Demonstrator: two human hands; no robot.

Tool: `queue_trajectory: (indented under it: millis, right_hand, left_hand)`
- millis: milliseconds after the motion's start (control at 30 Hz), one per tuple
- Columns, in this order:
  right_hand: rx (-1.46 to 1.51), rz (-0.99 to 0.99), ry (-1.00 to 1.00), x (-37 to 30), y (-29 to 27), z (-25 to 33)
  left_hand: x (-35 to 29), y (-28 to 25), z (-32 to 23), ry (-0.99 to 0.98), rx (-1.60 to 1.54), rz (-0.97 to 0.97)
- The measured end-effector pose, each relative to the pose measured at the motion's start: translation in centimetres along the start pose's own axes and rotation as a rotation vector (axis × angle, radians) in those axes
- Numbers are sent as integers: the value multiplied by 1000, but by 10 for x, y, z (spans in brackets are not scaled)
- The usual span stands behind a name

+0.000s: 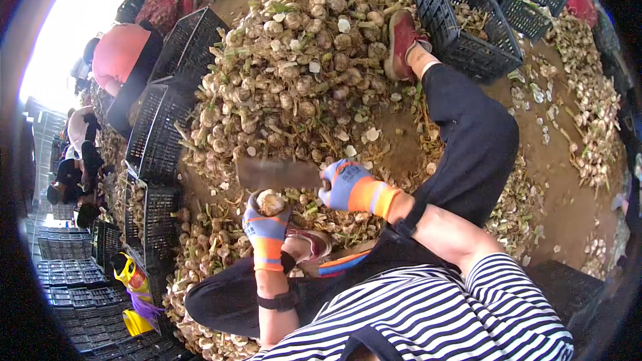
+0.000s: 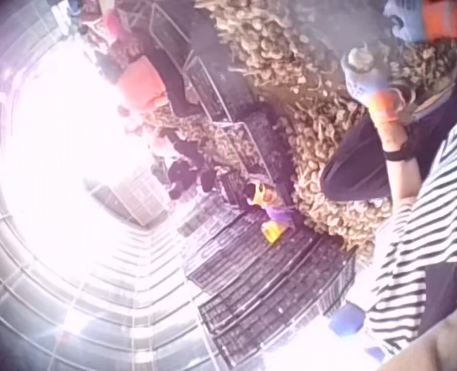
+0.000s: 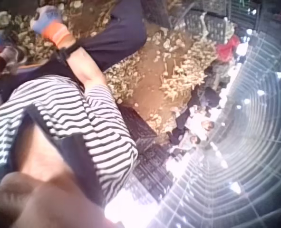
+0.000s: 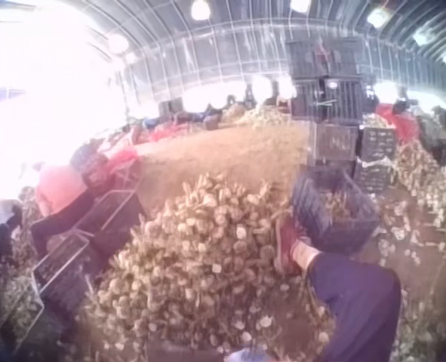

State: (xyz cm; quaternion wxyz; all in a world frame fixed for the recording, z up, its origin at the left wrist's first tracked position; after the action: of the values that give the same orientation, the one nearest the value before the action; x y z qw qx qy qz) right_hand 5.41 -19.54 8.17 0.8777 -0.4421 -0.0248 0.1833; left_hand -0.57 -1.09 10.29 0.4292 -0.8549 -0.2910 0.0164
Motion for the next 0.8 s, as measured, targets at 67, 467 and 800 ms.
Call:
queue_trajectory:
  millis: [67,467,800]
  right_hand:
    - [-43,125,-174,-9,6,16]
    - [-264,291,-378,-13,35,28]
    - [130,-45,106,19,49,-49]
  left_hand:
    - [-1,2,-1,8,-38,45]
    - [-3,10,19,20,-112,128]
    - [0,-7,-7,128,-219,-43]
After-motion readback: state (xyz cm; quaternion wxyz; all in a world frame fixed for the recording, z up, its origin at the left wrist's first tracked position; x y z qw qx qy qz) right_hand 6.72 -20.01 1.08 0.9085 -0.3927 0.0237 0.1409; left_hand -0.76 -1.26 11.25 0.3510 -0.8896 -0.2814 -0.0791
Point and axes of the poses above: each hand's wrist, its own x-axis towards the middle knuckle, its own y-axis out of the palm, z = x × y, the point moved 5 cm from there along x, towards the middle knuckle, and after that the axes turned 15 degrees about -z, right-handed, at the moved point
